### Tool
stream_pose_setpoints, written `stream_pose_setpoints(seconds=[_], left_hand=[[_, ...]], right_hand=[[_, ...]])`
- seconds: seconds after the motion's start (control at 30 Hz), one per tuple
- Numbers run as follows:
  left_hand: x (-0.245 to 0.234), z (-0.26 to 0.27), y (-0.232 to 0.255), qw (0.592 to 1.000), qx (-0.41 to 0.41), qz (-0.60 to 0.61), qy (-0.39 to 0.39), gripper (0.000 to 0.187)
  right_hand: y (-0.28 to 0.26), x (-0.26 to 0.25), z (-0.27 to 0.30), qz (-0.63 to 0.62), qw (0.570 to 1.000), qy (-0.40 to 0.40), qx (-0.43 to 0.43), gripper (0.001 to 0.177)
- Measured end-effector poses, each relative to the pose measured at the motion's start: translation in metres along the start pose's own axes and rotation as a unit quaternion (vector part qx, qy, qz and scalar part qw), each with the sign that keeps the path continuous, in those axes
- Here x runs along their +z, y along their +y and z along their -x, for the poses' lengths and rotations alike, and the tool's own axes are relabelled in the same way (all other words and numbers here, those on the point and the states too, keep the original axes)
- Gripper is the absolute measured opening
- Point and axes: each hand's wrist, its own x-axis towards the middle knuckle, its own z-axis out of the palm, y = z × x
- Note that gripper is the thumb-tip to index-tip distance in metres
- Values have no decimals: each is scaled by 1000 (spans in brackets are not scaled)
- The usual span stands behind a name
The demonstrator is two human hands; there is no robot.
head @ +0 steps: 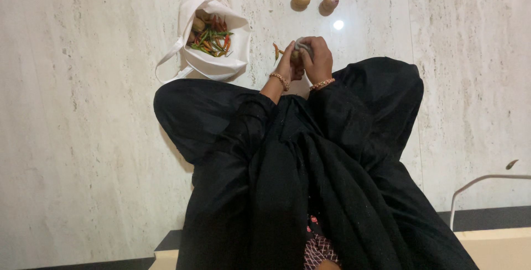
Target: The person sits on the floor and peels potatoes and chili peppers using a peeler. They place the peeled items on the floor and the peels into a white bag.
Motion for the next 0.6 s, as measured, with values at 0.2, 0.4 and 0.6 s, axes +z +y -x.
stream_pose_setpoints(seconds=[0.2, 0.4, 0.6], left_hand=[[9, 3, -2, 994, 18, -103, -6, 71], [4, 2, -6, 980, 158, -75, 92, 51], [-11, -13, -14, 964, 212, -75, 142, 45]], right_hand=[[63, 5, -7, -194, 944, -54, 260, 14], [45, 12, -1, -154, 954, -68, 248, 17], [24, 14, 10, -21, 999, -17, 23, 20]])
